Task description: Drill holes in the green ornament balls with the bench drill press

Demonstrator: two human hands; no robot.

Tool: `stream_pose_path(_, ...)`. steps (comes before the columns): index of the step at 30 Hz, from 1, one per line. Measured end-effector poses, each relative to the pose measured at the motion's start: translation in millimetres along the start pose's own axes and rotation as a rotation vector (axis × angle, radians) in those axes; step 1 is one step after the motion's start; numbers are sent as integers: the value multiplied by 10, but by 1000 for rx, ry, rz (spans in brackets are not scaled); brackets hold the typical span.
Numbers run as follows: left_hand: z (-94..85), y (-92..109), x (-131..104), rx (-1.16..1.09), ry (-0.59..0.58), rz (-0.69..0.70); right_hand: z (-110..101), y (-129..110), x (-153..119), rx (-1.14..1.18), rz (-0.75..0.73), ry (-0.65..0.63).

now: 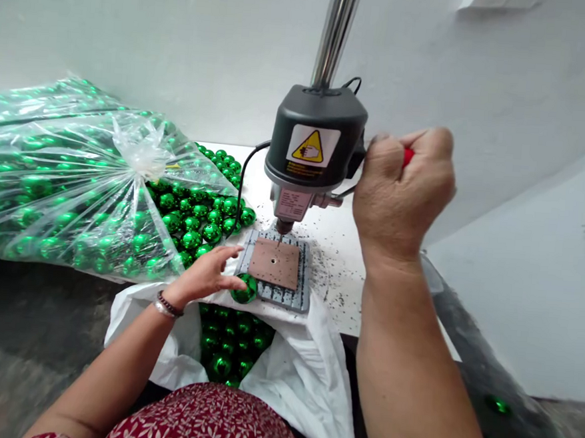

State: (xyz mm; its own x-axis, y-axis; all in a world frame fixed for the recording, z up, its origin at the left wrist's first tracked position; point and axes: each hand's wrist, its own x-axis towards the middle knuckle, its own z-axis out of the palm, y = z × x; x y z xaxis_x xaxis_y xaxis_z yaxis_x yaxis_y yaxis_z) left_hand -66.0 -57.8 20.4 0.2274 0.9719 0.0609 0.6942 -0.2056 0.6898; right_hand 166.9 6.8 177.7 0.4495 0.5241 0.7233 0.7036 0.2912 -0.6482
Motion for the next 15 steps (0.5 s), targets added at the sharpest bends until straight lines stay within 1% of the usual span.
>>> stream_pose_path(2,-132,-63,-98,153,138,-80,-8,-1,-14,9,-10,-3)
stream_pose_path(3,-184,-84,-125,246,192,-142,-11,1,-15,18,-16,-5)
stream_pose_path(4,-222,-97,-139,342,227,-214,-14,6,-14,30,-23,-4)
stream_pose_path(5,-245,-103,-142,434,236,-288,-16,12,-12,43,-30,-2)
stream_pose_path(7,-244,-97,-125,586,184,-399,-17,31,-9,65,-43,4)
stream_pose_path(9,-196,-76,-100,686,102,-423,-18,54,-13,86,-59,7)
stream_pose_path(12,-87,-39,-83,758,25,-357,-21,77,-26,119,-77,1)
stream_pose_path(15,6,-22,-77,716,-24,-280,-27,81,-35,127,-69,-6)
